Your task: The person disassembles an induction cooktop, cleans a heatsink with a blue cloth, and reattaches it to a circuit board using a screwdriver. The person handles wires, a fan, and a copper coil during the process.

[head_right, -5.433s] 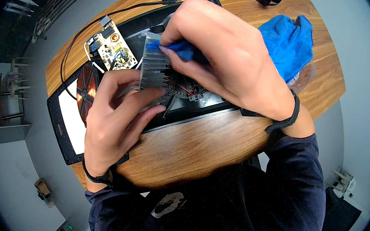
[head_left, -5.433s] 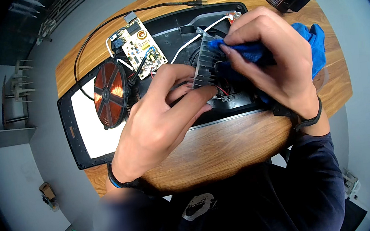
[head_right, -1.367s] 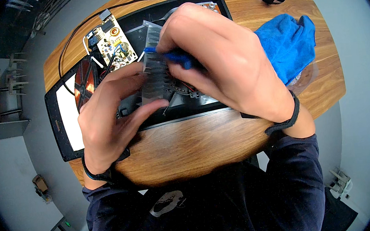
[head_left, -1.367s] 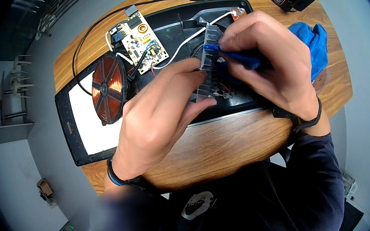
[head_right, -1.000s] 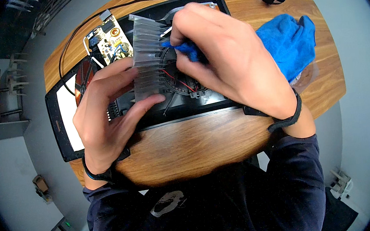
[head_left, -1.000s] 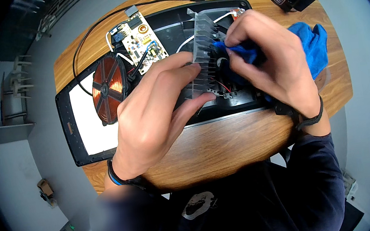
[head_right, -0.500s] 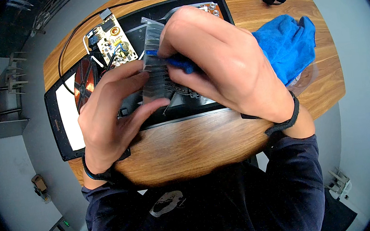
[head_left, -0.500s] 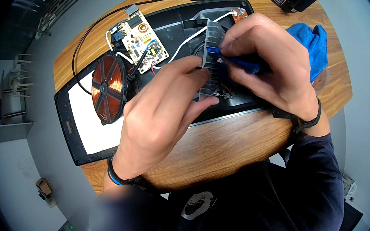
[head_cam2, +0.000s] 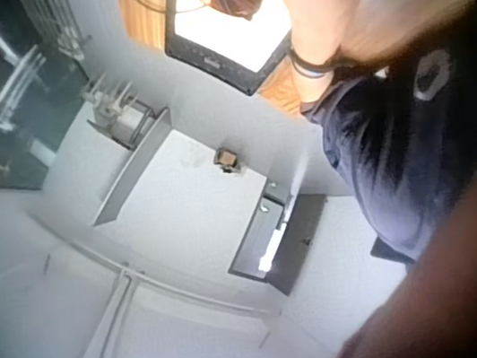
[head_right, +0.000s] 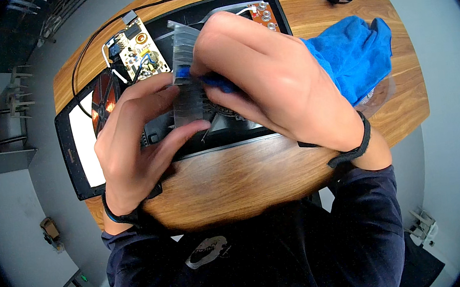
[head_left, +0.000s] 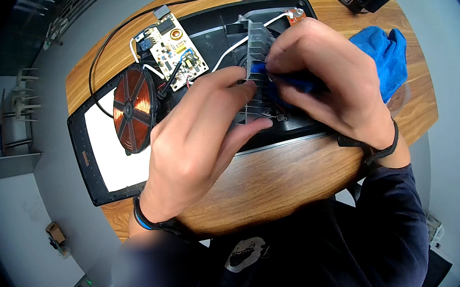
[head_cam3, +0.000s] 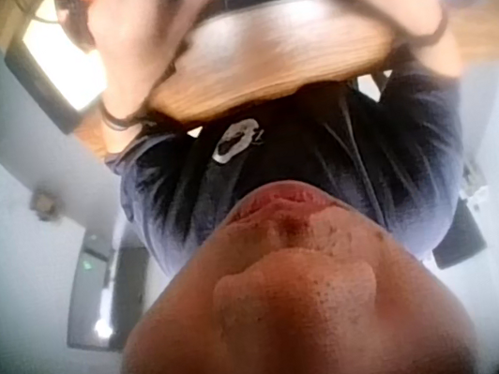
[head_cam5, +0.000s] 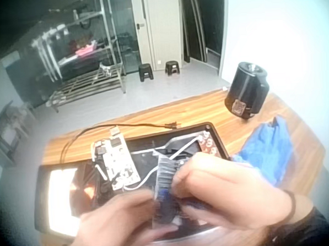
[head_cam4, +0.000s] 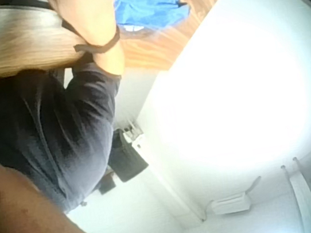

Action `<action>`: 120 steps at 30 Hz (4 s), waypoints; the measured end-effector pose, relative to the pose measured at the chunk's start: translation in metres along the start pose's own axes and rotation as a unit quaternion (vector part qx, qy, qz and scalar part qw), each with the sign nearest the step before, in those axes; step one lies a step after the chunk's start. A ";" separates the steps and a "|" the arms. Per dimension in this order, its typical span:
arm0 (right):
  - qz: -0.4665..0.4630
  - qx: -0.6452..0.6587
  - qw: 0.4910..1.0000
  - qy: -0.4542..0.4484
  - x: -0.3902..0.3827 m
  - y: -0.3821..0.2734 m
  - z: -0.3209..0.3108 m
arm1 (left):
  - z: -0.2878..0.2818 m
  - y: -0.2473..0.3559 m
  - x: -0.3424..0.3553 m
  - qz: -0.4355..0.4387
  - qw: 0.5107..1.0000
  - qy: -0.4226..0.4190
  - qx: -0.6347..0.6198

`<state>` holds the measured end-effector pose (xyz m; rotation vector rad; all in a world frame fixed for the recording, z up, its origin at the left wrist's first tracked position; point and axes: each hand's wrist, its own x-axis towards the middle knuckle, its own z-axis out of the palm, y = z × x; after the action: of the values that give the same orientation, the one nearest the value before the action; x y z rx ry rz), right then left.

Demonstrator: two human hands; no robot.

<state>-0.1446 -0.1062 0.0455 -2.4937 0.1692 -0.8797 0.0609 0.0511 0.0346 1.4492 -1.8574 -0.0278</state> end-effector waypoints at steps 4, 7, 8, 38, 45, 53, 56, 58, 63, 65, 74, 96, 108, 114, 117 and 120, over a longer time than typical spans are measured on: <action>0.009 -0.016 1.000 -0.023 0.001 0.002 -0.002 | -0.001 -0.001 0.000 -0.002 1.000 0.003 0.000; -0.003 -0.017 1.000 -0.015 0.001 0.001 -0.001 | 0.000 0.000 0.000 -0.001 1.000 -0.009 -0.004; -0.011 -0.018 1.000 -0.012 0.001 0.000 -0.001 | 0.000 0.000 0.000 0.002 1.000 -0.013 -0.003; -0.004 -0.019 1.000 -0.010 -0.002 -0.004 0.001 | 0.000 -0.002 0.000 -0.011 1.000 -0.017 -0.009; 0.009 -0.005 1.000 -0.022 -0.002 -0.002 -0.001 | 0.002 -0.002 0.000 -0.021 0.999 -0.020 -0.022; 0.018 -0.008 0.999 -0.030 -0.004 -0.001 0.000 | 0.001 -0.002 0.000 -0.022 0.999 -0.023 -0.025; 0.018 -0.007 0.999 -0.034 -0.003 -0.001 0.001 | 0.001 -0.002 0.000 -0.012 1.000 -0.021 -0.017; 0.010 -0.002 1.000 -0.015 -0.004 -0.003 0.004 | 0.001 -0.003 0.000 -0.011 1.000 -0.022 -0.016; 0.026 -0.008 0.999 -0.047 -0.001 0.001 0.001 | 0.000 -0.002 0.001 -0.003 1.000 0.004 -0.002; 0.072 -0.017 0.994 -0.081 -0.004 0.003 0.000 | 0.001 -0.006 0.001 0.002 1.000 0.022 0.008; 0.007 -0.021 1.000 -0.006 -0.004 -0.005 -0.002 | -0.001 -0.006 -0.002 -0.041 0.999 -0.012 -0.016; 0.061 -0.014 0.994 -0.094 -0.004 0.002 -0.001 | 0.001 -0.004 0.002 0.005 1.000 0.022 0.004; -0.010 -0.008 1.000 0.011 -0.006 -0.003 0.003 | -0.001 -0.003 0.002 -0.018 1.000 -0.003 0.003; -0.015 0.003 1.000 -0.011 -0.004 -0.001 0.004 | 0.001 -0.002 0.002 -0.019 1.000 -0.003 -0.006; -0.020 0.004 1.000 0.001 -0.004 -0.004 0.004 | -0.001 0.000 0.002 -0.026 1.000 -0.007 -0.009; -0.018 0.006 1.000 -0.005 -0.005 -0.003 0.004 | 0.001 -0.003 0.001 -0.018 1.000 -0.005 -0.012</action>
<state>-0.1459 -0.1002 0.0414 -2.4971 0.1161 -0.8805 0.0622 0.0490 0.0327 1.4676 -1.8331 -0.0742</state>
